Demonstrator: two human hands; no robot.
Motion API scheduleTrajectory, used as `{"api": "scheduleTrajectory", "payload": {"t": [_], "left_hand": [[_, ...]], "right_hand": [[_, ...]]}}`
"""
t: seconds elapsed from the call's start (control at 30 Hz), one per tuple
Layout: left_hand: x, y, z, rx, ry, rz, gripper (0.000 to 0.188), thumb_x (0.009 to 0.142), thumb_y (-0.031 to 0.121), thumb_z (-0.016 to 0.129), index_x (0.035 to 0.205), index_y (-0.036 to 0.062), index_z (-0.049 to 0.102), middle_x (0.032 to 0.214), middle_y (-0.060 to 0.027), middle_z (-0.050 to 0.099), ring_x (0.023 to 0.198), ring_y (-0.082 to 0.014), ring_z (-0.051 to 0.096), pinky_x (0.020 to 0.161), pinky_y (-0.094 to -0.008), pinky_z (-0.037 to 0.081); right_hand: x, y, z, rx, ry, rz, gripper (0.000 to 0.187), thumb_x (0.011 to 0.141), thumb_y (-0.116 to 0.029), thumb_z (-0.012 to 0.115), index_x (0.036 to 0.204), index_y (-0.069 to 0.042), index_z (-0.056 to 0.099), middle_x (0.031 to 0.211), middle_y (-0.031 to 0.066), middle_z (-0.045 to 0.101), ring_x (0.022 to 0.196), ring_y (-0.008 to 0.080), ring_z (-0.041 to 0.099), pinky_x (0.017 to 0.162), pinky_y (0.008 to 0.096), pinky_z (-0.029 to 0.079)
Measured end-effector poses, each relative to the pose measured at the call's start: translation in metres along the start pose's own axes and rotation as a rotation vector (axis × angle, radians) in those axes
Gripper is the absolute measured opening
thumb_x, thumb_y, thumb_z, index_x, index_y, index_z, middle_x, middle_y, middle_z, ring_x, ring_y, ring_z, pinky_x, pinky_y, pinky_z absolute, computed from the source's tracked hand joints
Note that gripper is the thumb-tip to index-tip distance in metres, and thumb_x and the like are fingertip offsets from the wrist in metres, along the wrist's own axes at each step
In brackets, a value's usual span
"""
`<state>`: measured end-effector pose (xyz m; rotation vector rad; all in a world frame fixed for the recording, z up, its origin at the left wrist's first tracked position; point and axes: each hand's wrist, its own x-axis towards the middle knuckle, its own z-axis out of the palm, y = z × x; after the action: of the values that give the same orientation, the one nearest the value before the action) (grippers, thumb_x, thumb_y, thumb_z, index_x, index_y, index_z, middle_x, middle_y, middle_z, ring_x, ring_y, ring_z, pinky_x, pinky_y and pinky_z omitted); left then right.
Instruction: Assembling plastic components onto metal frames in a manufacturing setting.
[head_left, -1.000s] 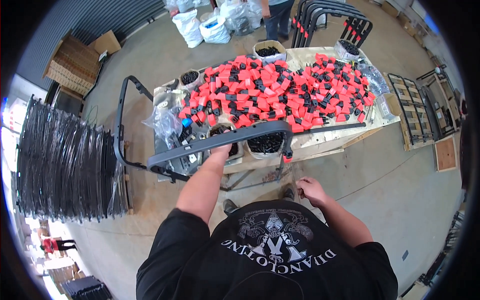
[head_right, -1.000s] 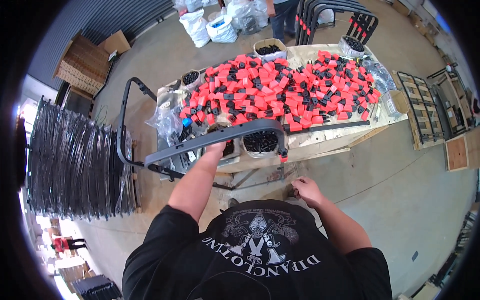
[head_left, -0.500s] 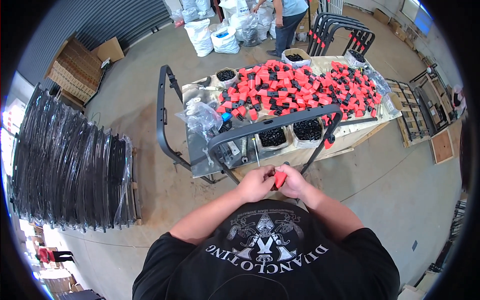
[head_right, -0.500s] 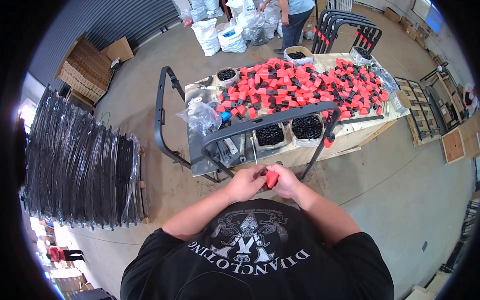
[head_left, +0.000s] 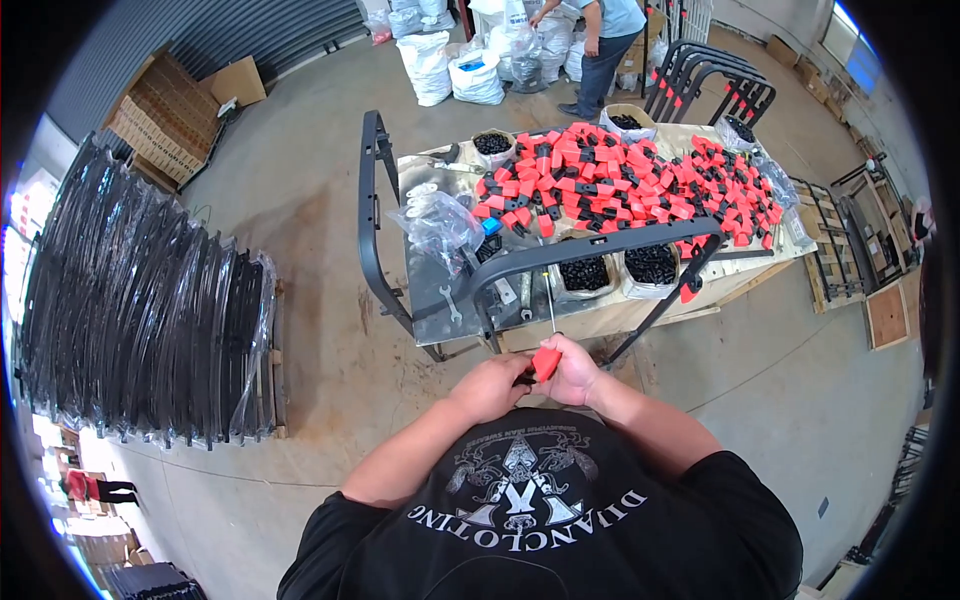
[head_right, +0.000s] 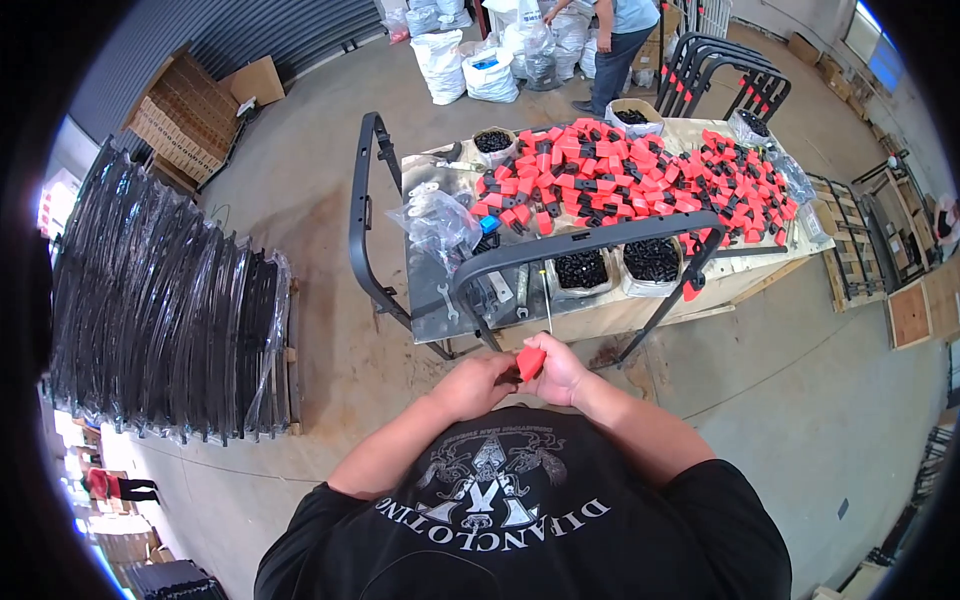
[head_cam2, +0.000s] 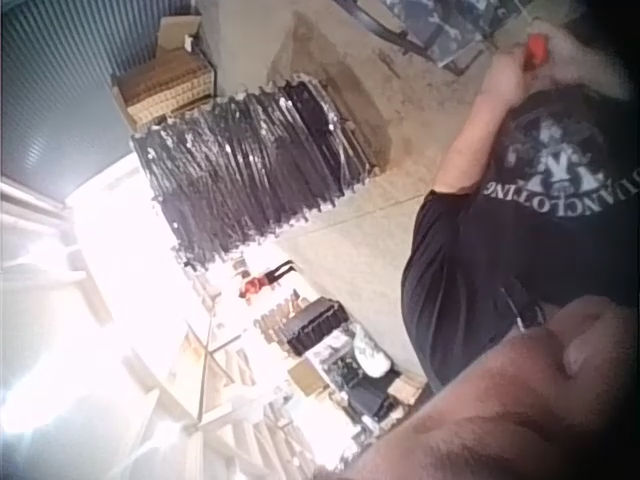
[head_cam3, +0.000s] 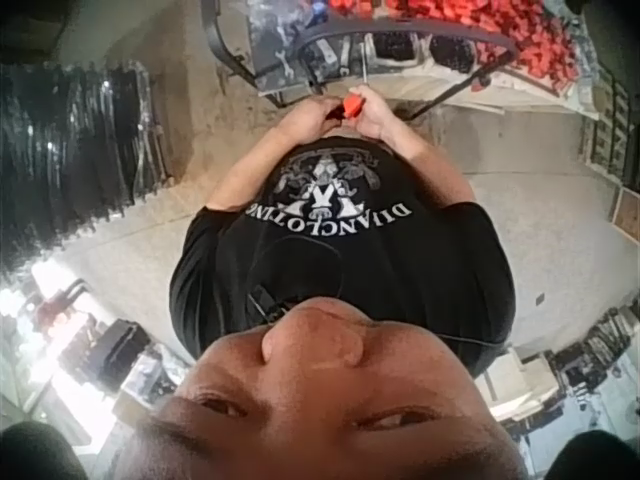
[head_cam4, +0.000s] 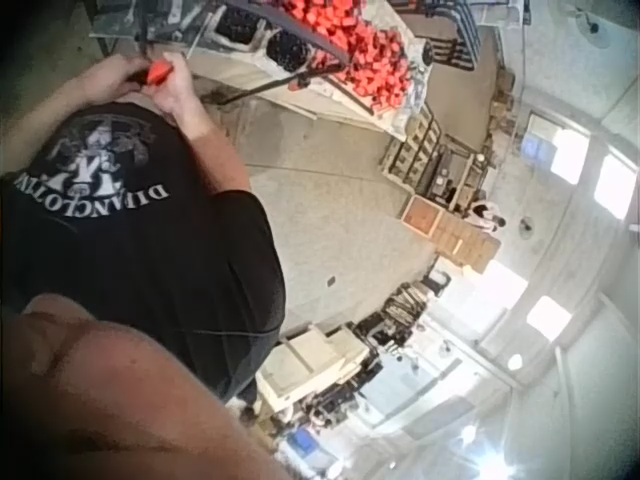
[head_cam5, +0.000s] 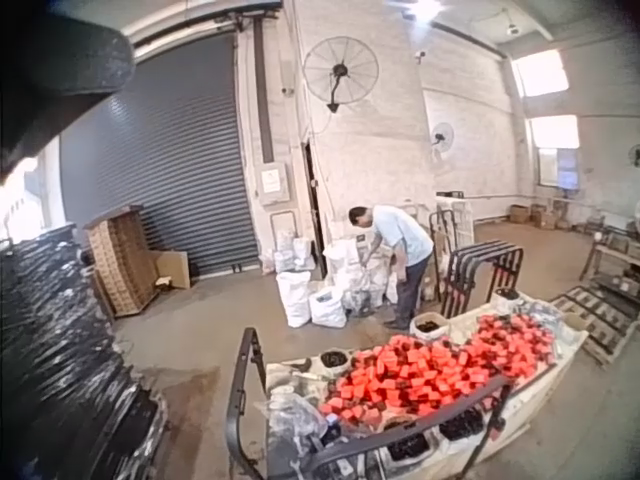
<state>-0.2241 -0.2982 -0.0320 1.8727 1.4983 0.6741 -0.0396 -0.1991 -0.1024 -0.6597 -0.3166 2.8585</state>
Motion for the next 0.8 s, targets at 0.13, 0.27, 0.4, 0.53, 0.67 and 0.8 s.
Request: {"api": "scheduleTrajectory", "payload": {"t": [0.13,0.27,0.4,0.53,0.67,0.8], "left_hand": [[-0.012,-0.012,0.002,0.033,-0.066,-0.125,0.028,0.085,0.013,0.068,0.112,0.0027,0.065,0.107,-0.0222,0.068,0.099,-0.0418,0.066,0.087,-0.0483,0.053],[-0.022,-0.025,-0.005,0.094,0.135,-0.207,0.021,0.087,0.01,0.066,0.106,0.0017,0.066,0.096,-0.021,0.068,0.087,-0.0386,0.068,0.079,-0.0456,0.055],[-0.035,-0.068,-0.005,-0.437,0.28,-0.516,0.012,0.09,0.005,0.064,0.1,-0.0006,0.066,0.087,-0.0131,0.068,0.075,-0.0227,0.067,0.068,-0.0348,0.055],[-0.029,-0.115,0.0,-0.976,0.451,-0.692,0.007,0.093,0.001,0.062,0.1,-0.0006,0.064,0.083,-0.0071,0.067,0.072,-0.0164,0.064,0.064,-0.0297,0.054],[-0.018,-0.127,0.004,-1.315,0.51,-0.697,0.012,0.096,0.0,0.06,0.108,-0.0011,0.063,0.09,-0.0072,0.067,0.076,-0.0179,0.066,0.072,-0.03,0.055],[-0.019,-0.139,0.014,-1.363,0.51,-0.688,0.016,0.097,0.001,0.059,0.112,-0.0035,0.061,0.095,-0.0095,0.067,0.078,-0.0183,0.066,0.072,-0.03,0.055]], "right_hand": [[0.022,0.013,-0.004,-0.017,0.045,0.065,0.048,0.097,-0.039,0.048,0.118,0.001,0.063,0.118,0.0172,0.069,0.11,0.0319,0.066,0.101,0.0477,0.05],[0.045,0.009,-0.008,-0.212,0.072,0.034,0.041,0.097,-0.036,0.05,0.109,0.0,0.066,0.101,0.0152,0.072,0.092,0.029,0.069,0.085,0.0446,0.055],[0.073,0.007,-0.01,-0.655,0.408,0.011,0.021,0.09,-0.024,0.063,0.094,-0.004,0.062,0.087,0.0087,0.066,0.071,0.0199,0.061,0.064,0.0362,0.051],[0.096,0.019,0.004,-0.965,0.391,-0.042,0.018,0.083,-0.015,0.071,0.087,-0.005,0.058,0.082,0.0049,0.062,0.066,0.0151,0.057,0.056,0.0306,0.047],[0.11,0.033,-0.009,-1.056,0.405,-0.085,0.03,0.079,-0.018,0.077,0.1,-0.002,0.062,0.085,0.0085,0.066,0.072,0.0157,0.063,0.063,0.0335,0.051],[0.11,0.029,-0.007,-1.156,0.408,-0.047,0.034,0.083,-0.015,0.078,0.107,-0.001,0.057,0.091,0.0053,0.063,0.076,0.0125,0.06,0.065,0.0327,0.053]]}}
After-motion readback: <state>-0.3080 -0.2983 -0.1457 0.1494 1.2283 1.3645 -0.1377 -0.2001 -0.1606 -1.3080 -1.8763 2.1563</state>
